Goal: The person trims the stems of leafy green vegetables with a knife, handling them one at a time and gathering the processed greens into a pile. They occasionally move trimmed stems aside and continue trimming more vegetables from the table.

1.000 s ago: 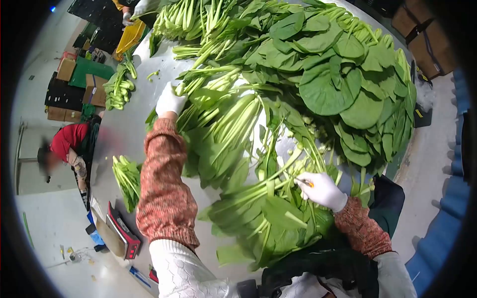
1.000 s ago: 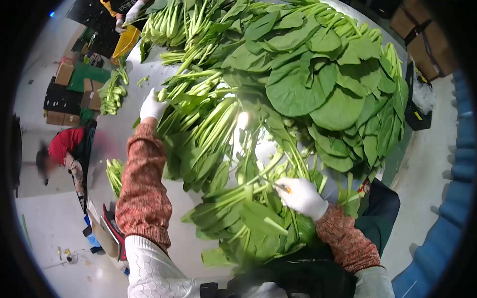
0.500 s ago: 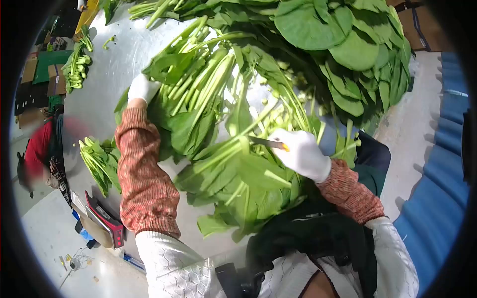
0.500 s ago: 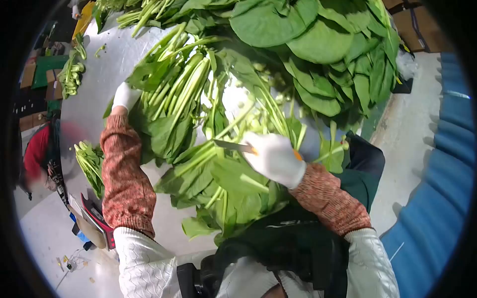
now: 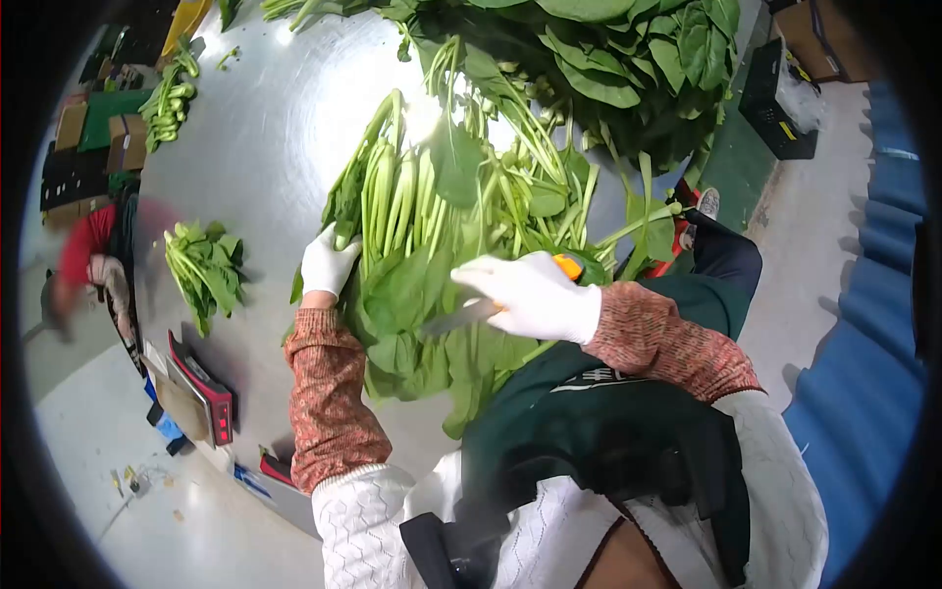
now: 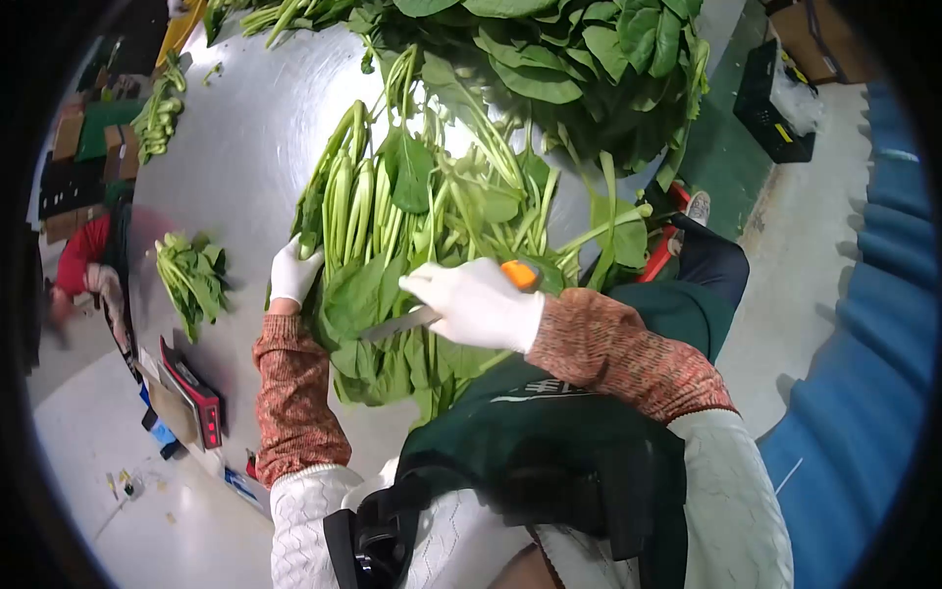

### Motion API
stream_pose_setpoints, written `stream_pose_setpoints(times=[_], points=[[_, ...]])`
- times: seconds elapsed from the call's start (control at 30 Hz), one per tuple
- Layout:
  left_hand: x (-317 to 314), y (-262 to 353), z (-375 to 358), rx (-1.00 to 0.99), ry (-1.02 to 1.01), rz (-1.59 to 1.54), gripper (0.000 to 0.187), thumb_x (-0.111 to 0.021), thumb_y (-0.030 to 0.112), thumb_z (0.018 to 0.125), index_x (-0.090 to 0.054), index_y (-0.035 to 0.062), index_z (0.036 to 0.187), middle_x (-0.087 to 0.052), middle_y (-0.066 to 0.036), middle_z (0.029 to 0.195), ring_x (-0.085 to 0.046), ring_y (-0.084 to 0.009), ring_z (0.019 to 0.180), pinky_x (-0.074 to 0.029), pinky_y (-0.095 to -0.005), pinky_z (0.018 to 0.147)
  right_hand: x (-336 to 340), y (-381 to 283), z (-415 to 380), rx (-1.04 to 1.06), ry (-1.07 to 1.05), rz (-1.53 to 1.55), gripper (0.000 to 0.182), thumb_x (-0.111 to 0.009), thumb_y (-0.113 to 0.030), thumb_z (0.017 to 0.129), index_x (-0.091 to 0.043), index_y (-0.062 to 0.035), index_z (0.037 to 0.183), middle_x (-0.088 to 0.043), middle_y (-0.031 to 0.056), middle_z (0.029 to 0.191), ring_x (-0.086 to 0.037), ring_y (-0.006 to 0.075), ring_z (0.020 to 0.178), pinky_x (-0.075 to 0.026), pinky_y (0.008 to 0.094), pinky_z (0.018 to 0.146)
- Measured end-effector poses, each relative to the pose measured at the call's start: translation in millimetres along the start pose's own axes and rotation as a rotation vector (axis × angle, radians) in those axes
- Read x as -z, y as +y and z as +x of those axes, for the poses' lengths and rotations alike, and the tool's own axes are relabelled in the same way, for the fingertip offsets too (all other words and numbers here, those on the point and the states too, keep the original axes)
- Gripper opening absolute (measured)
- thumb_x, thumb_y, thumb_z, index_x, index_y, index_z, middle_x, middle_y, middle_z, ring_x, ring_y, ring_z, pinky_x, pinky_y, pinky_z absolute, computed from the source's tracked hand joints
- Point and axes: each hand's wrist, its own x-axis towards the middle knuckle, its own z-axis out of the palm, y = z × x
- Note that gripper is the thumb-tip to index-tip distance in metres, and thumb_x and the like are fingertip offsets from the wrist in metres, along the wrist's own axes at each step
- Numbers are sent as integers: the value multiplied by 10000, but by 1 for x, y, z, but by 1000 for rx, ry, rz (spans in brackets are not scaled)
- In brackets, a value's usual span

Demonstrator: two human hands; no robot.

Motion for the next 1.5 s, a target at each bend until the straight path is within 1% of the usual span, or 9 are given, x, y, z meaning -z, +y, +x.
stream_pose_setpoints(times=[0.1, 0.23, 0.53, 0.73, 1.07, 1.23, 1.33, 1.47, 1.5], points=[[1, 5, -41, -178, 464, -11, 544, -734, 211, 827, -562, 34, 1313, -637, -187, 1238, -637, -315, 1096, -488, -354, 931, 26, -4, -27, -55, 119, 113, 545, -686, -32, 713, -591, -100, 1245, -647, 108, 1197, -677, 290, 946, -563, 349, 775], [8, 7, -167, 92, 620, -294, 625, -744, 98, 852, -463, -2, 1401, -622, -165, 1264, -602, -212, 1129, -457, -334, 990, 46, 32, -57, -118, 356, 100, 454, -669, -10, 744, -619, -60, 1192, -670, 132, 1095, -672, 319, 930, -542, 347, 783], [-109, 125, -316, 245, -44, 111, 1110, -870, 519, 582, -384, -28, 1417, -594, -211, 1250, -656, -358, 1012, -542, -410, 831, 23, 34, 29, 30, -82, -271, 465, -634, -278, 832, -582, -44, 1231, -644, 133, 1037, -667, 301, 893, -537, 392, 755], [-136, 130, -295, -23, -27, 317, 369, -743, 271, 765, -596, 39, 1011, -616, -108, 870, -640, -302, 622, -512, -397, 551, 7, 63, 24, 45, -189, -460, 458, -704, -289, 806, -558, -19, 1146, -597, 156, 1093, -678, 289, 876, -545, 410, 713], [-193, 253, -259, -631, -318, -4, 202, -612, 83, 714, -613, 79, 916, -632, -117, 714, -651, -300, 652, -503, -408, 573, 83, 118, -101, 10, -158, -550, 193, -608, -127, 803, -579, -77, 988, -578, 112, 971, -666, 283, 722, -516, 408, 570], [-238, 323, -231, -775, -352, -81, 58, -577, 111, 760, -620, 88, 792, -662, -130, 708, -665, -324, 650, -512, -436, 577, 88, 208, -175, 141, 210, -325, 369, -596, -117, 814, -600, -128, 1182, -621, 123, 1141, -664, 302, 737, -543, 378, 615], [-290, 358, -221, -714, -519, -76, 126, -582, 123, 785, -667, 73, 864, -695, -170, 823, -692, -351, 783, -542, -452, 682, 119, 188, -174, -300, -246, -590, 435, -618, -101, 823, -617, -156, 1254, -584, 203, 1310, -676, 290, 940, -567, 339, 778], [-310, 408, -225, -648, -676, -1, 283, -600, 127, 794, -620, -22, 1035, -708, -194, 886, -700, -355, 865, -552, -439, 743, 119, 251, -207, -529, -210, -353, 508, -642, -189, 922, -516, 15, 1370, -546, 148, 1401, -591, 138, 1156, -473, 257, 922], [-306, 417, -229, -668, -723, -14, 388, -607, 123, 787, -560, -73, 1119, -700, -215, 884, -698, -367, 865, -552, -442, 743, 110, 281, -220, -685, 86, 18, 479, -599, -246, 946, -531, -17, 1361, -566, 151, 1376, -611, 171, 1137, -475, 277, 928]])
